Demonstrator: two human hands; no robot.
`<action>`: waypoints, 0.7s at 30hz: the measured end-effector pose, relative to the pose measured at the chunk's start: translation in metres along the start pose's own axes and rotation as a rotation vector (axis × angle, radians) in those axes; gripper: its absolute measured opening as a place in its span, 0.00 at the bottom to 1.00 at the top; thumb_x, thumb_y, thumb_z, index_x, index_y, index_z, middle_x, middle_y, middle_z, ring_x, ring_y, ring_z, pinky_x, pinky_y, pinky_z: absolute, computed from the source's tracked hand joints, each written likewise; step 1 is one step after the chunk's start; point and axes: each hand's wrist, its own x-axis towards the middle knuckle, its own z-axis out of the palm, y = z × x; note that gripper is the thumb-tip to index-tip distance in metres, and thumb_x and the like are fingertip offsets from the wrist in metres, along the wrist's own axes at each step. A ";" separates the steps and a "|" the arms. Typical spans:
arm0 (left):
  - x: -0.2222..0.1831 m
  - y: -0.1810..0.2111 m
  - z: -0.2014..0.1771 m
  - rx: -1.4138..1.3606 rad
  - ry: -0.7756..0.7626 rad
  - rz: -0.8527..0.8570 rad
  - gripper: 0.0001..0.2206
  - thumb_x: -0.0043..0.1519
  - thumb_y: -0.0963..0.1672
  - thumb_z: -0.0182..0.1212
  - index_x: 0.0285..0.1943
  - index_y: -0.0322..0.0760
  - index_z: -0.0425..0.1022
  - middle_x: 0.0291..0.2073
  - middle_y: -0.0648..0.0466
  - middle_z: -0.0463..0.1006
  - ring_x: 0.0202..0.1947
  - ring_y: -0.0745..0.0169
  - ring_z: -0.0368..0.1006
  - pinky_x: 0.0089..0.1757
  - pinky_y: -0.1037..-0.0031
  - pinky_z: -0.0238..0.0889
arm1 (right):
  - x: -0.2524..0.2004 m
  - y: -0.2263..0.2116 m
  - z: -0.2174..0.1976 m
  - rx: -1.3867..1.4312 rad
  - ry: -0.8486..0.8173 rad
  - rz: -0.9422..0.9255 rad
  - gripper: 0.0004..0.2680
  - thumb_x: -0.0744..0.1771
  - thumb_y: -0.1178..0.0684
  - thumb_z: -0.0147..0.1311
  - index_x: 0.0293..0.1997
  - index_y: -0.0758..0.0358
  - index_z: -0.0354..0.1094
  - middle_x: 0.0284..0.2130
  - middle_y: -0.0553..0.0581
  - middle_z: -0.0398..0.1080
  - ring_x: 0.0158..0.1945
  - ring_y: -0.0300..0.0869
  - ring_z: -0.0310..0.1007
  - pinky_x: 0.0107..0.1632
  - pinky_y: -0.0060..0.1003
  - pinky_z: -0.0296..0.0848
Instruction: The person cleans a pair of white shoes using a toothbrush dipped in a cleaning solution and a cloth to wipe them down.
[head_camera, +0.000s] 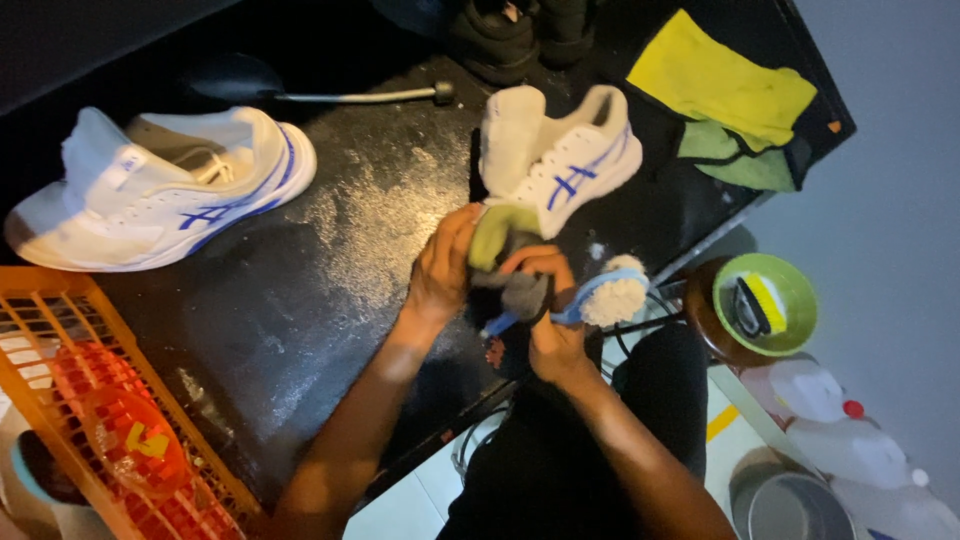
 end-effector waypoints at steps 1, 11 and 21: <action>-0.004 0.003 0.001 -0.009 -0.002 0.000 0.10 0.59 0.34 0.50 0.48 0.23 0.62 0.44 0.40 0.69 0.43 0.41 0.71 0.40 0.64 0.68 | -0.010 -0.003 0.000 -0.006 0.006 0.003 0.05 0.64 0.54 0.45 0.31 0.65 0.58 0.33 0.63 0.66 0.36 0.49 0.63 0.43 0.41 0.58; 0.005 0.010 0.008 0.150 0.075 0.212 0.08 0.59 0.37 0.53 0.46 0.33 0.62 0.42 0.42 0.69 0.46 0.42 0.69 0.45 0.58 0.69 | -0.036 0.024 -0.061 0.373 -0.160 0.159 0.09 0.62 0.54 0.48 0.40 0.67 0.59 0.37 0.67 0.66 0.39 0.46 0.67 0.42 0.37 0.63; 0.004 0.006 0.011 0.081 -0.139 0.125 0.07 0.59 0.37 0.54 0.44 0.35 0.64 0.47 0.42 0.68 0.53 0.47 0.65 0.54 0.54 0.57 | 0.022 0.011 -0.053 -0.199 -0.171 -0.256 0.11 0.62 0.66 0.41 0.47 0.76 0.60 0.45 0.65 0.62 0.52 0.45 0.58 0.56 0.31 0.53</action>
